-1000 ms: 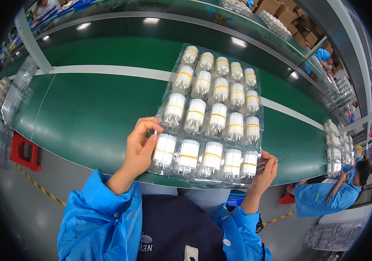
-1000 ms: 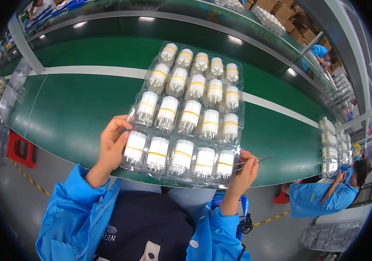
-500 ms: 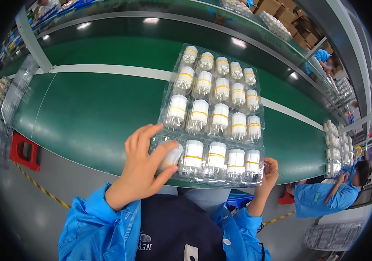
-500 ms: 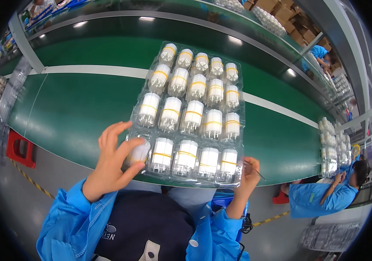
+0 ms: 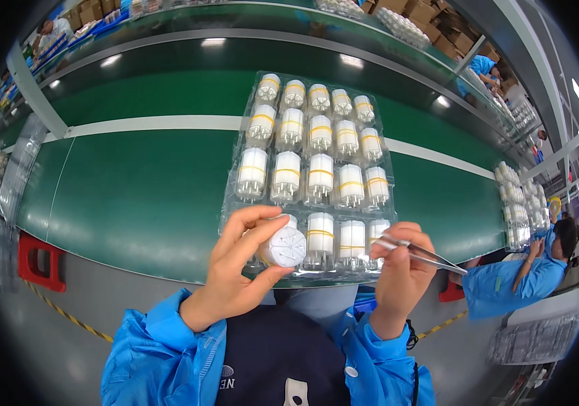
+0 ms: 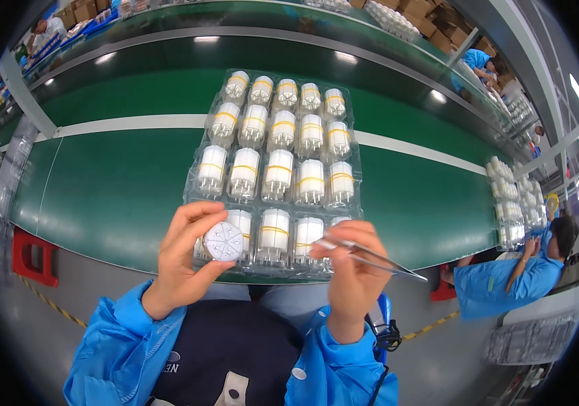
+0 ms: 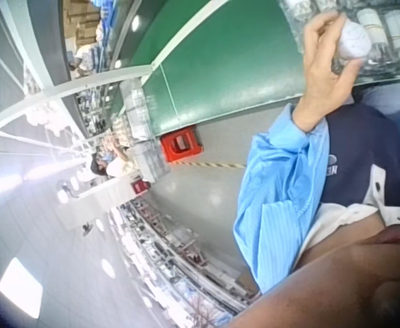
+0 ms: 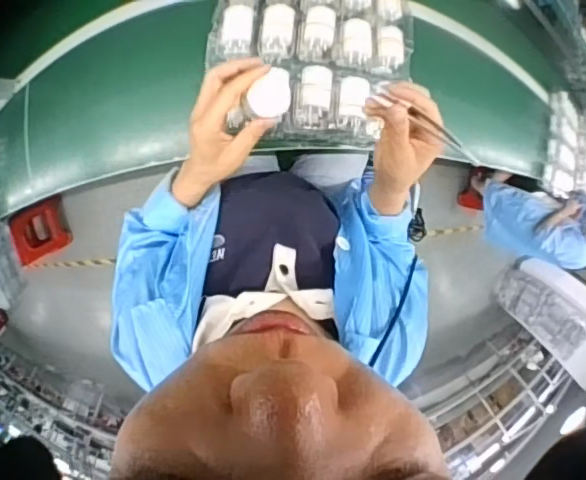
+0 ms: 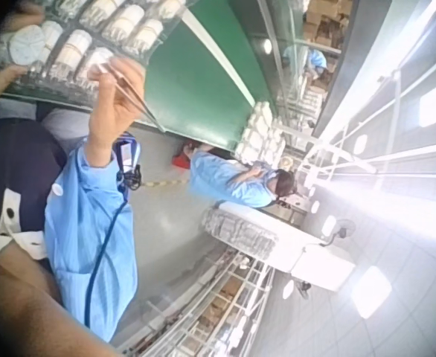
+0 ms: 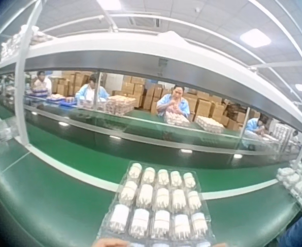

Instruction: The person uses tweezers to insert small white components into cylindrical white objects arranged in a clear plastic tray. They repeatedly pick up each object, insert the component, and place it back into the tray, working through multiple units on a green factory table.

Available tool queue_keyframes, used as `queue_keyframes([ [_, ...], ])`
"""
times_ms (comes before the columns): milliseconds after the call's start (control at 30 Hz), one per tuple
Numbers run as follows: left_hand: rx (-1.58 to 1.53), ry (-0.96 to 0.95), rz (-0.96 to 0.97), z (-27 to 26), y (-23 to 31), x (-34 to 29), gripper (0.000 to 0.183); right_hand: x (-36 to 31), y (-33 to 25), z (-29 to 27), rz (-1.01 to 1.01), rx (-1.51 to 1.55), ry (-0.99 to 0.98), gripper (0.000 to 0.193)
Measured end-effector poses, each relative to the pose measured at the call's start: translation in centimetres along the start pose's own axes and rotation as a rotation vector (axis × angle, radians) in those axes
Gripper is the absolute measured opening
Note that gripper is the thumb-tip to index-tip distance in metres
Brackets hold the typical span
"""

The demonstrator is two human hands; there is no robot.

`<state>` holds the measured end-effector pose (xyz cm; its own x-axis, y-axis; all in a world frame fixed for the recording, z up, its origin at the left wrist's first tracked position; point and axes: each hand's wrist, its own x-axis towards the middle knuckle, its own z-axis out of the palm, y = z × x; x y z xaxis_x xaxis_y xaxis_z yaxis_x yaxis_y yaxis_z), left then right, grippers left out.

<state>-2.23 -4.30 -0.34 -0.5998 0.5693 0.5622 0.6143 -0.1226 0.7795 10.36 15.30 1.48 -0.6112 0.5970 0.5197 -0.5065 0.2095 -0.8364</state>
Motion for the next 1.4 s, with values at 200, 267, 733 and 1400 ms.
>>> queue_keyframes([
  [200,0.109,-0.106,0.047,0.1,-0.1,0.1,0.061,-0.6,-2.0,3.5,0.194,0.211,-0.158,0.024],
  [267,0.082,-0.133,0.055,0.0,0.2,0.3,0.061,-0.2,-2.5,3.9,0.255,0.222,-0.216,0.025],
  [733,-0.163,-0.212,-0.008,0.2,0.5,0.0,0.063,0.1,-2.2,3.5,0.144,-0.052,-0.395,0.029],
  [1400,-0.175,-0.231,0.000,0.6,0.4,0.3,0.062,-0.6,-0.8,3.9,0.195,0.017,-0.289,0.013],
])
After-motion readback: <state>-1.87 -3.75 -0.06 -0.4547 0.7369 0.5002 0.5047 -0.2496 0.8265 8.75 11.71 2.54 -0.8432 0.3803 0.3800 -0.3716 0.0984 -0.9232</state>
